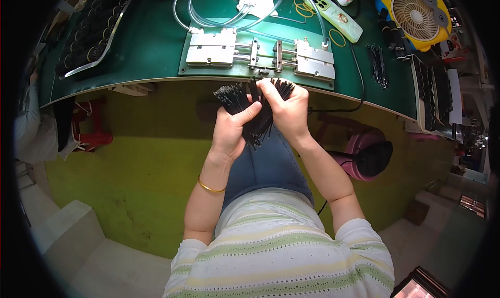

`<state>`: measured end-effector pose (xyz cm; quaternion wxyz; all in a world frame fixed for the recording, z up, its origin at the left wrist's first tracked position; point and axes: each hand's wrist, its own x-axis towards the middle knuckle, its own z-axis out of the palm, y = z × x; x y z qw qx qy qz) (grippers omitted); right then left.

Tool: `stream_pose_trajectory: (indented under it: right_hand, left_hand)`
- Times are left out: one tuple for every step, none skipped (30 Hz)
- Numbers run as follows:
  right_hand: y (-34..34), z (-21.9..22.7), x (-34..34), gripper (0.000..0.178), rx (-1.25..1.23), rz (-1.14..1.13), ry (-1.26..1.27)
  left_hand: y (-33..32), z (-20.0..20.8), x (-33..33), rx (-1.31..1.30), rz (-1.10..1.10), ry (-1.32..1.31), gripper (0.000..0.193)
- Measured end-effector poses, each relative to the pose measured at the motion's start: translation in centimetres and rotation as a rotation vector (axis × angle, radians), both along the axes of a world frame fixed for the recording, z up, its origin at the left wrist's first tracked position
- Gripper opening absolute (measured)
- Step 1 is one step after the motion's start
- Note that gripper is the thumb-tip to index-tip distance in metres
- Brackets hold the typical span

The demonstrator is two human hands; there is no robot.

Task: Bundling and organizing small black electronic components at a workstation.

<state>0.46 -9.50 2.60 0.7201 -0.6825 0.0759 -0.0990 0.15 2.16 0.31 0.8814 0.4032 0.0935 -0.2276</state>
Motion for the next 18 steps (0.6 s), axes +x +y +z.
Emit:
stream_pose_trajectory:
  right_hand:
    - [0.1, 0.2, 0.0, 0.014, 0.019, -0.027, 0.003]
    - [0.2, 0.3, 0.0, 0.014, 0.038, -0.054, 0.007]
    - [0.2, 0.3, 0.0, 0.014, 0.039, -0.054, 0.008]
    - [0.2, 0.3, 0.1, 0.013, 0.025, -0.059, 0.022]
    - [0.1, 0.2, 0.1, 0.013, 0.010, -0.063, 0.037]
    - [0.1, 0.2, 0.2, 0.013, -0.004, -0.067, 0.051]
    - [0.1, 0.2, 0.2, 0.013, -0.004, -0.067, 0.052]
    - [0.1, 0.2, 0.2, 0.013, -0.007, -0.052, 0.034]
    - [0.1, 0.2, 0.2, 0.013, -0.009, -0.036, 0.016]
    - [0.1, 0.1, 0.2, 0.013, -0.012, -0.021, -0.002]
    - [0.2, 0.2, 0.2, 0.013, -0.012, -0.021, -0.002]
    - [0.3, 0.2, 0.2, 0.013, -0.032, -0.045, -0.004]
    - [0.4, 0.3, 0.2, 0.014, -0.052, -0.070, -0.007]
    - [0.5, 0.3, 0.2, 0.014, -0.072, -0.094, -0.009]
    - [0.4, 0.2, 0.2, 0.014, -0.072, -0.094, -0.008]
    - [0.4, 0.2, 0.3, 0.014, -0.066, -0.090, -0.008]
    - [0.3, 0.1, 0.4, 0.014, -0.059, -0.086, -0.008]
    - [0.2, 0.1, 0.4, 0.014, -0.053, -0.083, -0.009]
  left_hand:
    - [-0.1, 0.0, -0.1, -0.014, 0.000, 0.003, 0.018]
    - [-0.1, 0.0, -0.1, -0.028, 0.001, 0.006, 0.018]
    - [0.0, 0.1, -0.1, -0.027, 0.001, 0.007, 0.018]
    - [0.0, 0.4, -0.1, -0.035, -0.025, 0.001, 0.019]
    - [0.0, 0.8, 0.0, -0.043, -0.052, -0.004, 0.019]
    - [0.0, 1.0, 0.0, -0.050, -0.078, -0.009, 0.020]
    - [0.0, 0.9, 0.0, -0.050, -0.078, -0.008, 0.020]
    - [-0.1, 0.9, 0.0, -0.038, -0.064, -0.009, 0.020]
    - [-0.1, 0.8, 0.0, -0.025, -0.051, -0.010, 0.020]
    - [-0.1, 0.8, 0.0, -0.012, -0.037, -0.010, 0.020]
    - [-0.2, 0.7, 0.0, -0.012, -0.037, -0.009, 0.020]
    - [-0.3, 0.6, 0.0, -0.017, -0.030, 0.001, 0.019]
    - [-0.4, 0.5, 0.0, -0.022, -0.023, 0.011, 0.018]
    - [-0.4, 0.3, -0.1, -0.027, -0.016, 0.021, 0.016]
    - [-0.5, 0.1, -0.1, -0.027, -0.016, 0.022, 0.016]
    - [-0.5, -0.1, -0.1, -0.040, -0.015, 0.028, 0.015]
    - [-0.5, -0.3, -0.2, -0.052, -0.015, 0.034, 0.014]
    - [-0.6, -0.4, -0.2, -0.065, -0.014, 0.039, 0.012]
